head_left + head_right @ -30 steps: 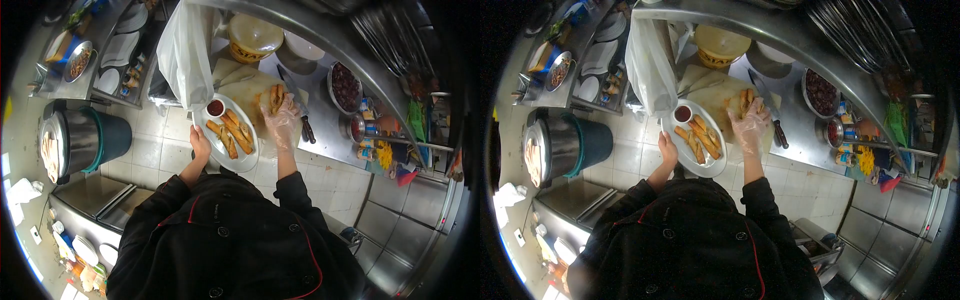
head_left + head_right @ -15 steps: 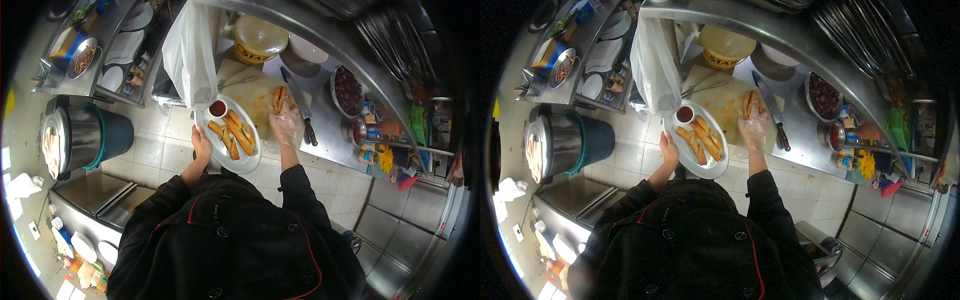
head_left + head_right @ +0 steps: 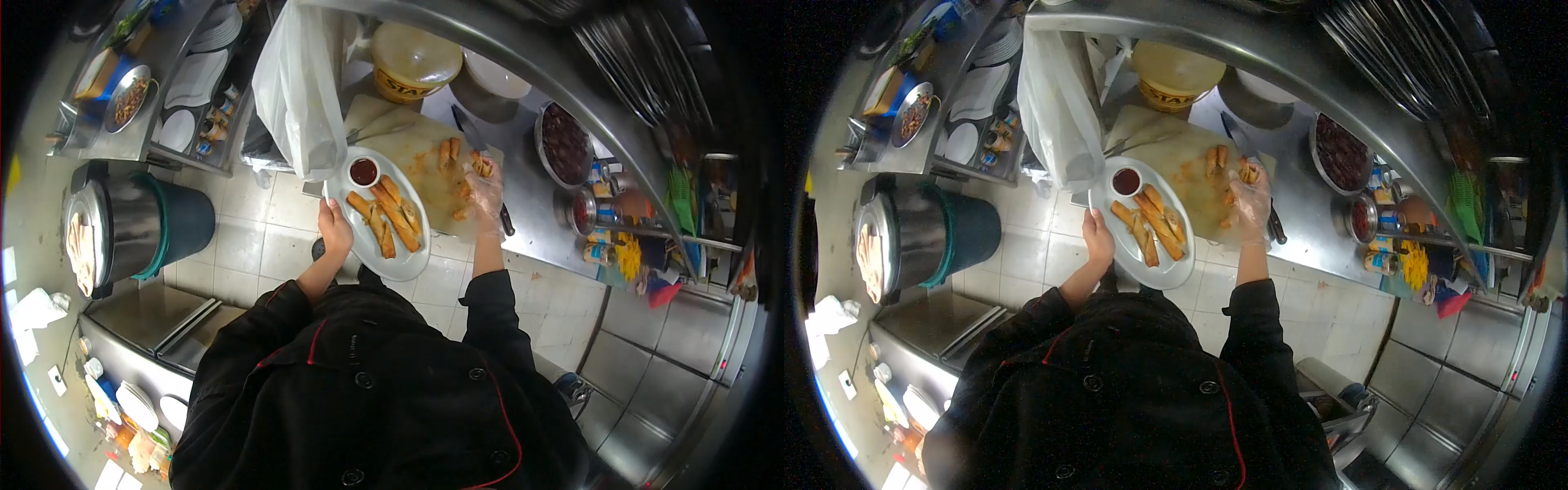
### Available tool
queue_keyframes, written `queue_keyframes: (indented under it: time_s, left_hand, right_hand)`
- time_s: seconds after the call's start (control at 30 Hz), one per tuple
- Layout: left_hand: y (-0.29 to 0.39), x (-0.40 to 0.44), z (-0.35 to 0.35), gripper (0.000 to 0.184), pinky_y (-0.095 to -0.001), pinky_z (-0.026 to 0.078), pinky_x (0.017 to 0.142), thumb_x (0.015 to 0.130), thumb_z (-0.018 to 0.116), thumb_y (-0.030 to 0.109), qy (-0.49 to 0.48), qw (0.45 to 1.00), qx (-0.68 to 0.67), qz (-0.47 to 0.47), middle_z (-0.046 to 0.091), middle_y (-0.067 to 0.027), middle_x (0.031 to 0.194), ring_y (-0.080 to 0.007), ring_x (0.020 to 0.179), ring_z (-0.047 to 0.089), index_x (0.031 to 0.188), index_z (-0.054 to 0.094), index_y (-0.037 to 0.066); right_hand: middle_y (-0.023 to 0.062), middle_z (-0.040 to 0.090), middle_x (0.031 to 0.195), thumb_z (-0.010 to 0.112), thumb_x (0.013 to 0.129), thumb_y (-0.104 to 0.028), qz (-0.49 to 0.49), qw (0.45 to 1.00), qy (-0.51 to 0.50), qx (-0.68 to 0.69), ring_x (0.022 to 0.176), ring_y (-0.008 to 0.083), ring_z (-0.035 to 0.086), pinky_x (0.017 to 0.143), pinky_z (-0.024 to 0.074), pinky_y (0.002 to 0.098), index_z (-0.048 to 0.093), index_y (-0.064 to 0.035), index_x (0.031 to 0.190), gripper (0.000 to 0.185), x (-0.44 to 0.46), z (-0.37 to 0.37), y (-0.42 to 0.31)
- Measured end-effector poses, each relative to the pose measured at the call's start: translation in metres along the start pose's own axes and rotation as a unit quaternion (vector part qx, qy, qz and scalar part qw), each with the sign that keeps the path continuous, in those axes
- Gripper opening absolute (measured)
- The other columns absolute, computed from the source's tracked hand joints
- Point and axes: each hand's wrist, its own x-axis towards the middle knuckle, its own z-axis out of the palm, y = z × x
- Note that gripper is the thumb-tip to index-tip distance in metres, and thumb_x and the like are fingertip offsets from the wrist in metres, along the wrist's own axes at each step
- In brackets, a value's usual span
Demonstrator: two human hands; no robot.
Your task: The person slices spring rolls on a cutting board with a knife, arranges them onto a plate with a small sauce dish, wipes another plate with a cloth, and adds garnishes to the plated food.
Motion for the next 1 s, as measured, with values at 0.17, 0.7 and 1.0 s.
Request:
queue_keyframes:
  time_s: [0.17,0.7,1.0]
  left_hand:
    - [-0.005,0.004,0.007,0.034,-0.0376,0.043,0.071,0.099,0.033,0.025,-0.006,1.0,-0.005,0.013,0.059,-0.0171,0.081,-0.0258,0.073,0.054,0.1,0.051,-0.003]
    - [0.022,0.015,0.027,0.032,-0.0344,0.043,0.07,0.099,0.034,0.023,-0.006,1.0,0.001,0.013,0.058,-0.0144,0.085,-0.0216,0.076,0.054,0.103,0.053,-0.003]
    - [0.018,0.018,0.025,0.03,-0.0354,0.042,0.066,0.098,0.035,0.021,0.005,0.999,-0.023,0.033,0.055,-0.0132,0.077,-0.0213,0.069,0.051,0.102,0.053,-0.002]
  right_hand:
    - [0.0021,0.057,0.096,0.062,0.073,0.006,0.063,0.998,0.004,-0.006,0.08,0.0089,0.054,0.07,0.0441,0.0218,0.053,-0.006,0.111,0.041,0.015,-0.016,0.007]
    - [0.0195,0.054,0.115,0.066,0.069,-0.018,-0.186,0.869,-0.217,-0.404,0.099,0.036,0.057,0.086,0.0477,0.0405,0.052,-0.0153,0.124,0.057,-0.1,0.116,-0.08]
    - [0.019,0.051,0.124,0.064,0.074,-0.028,-0.192,0.799,-0.286,-0.493,0.112,0.038,0.049,0.096,0.0407,0.0424,0.049,-0.0185,0.13,0.058,-0.102,0.119,-0.081]
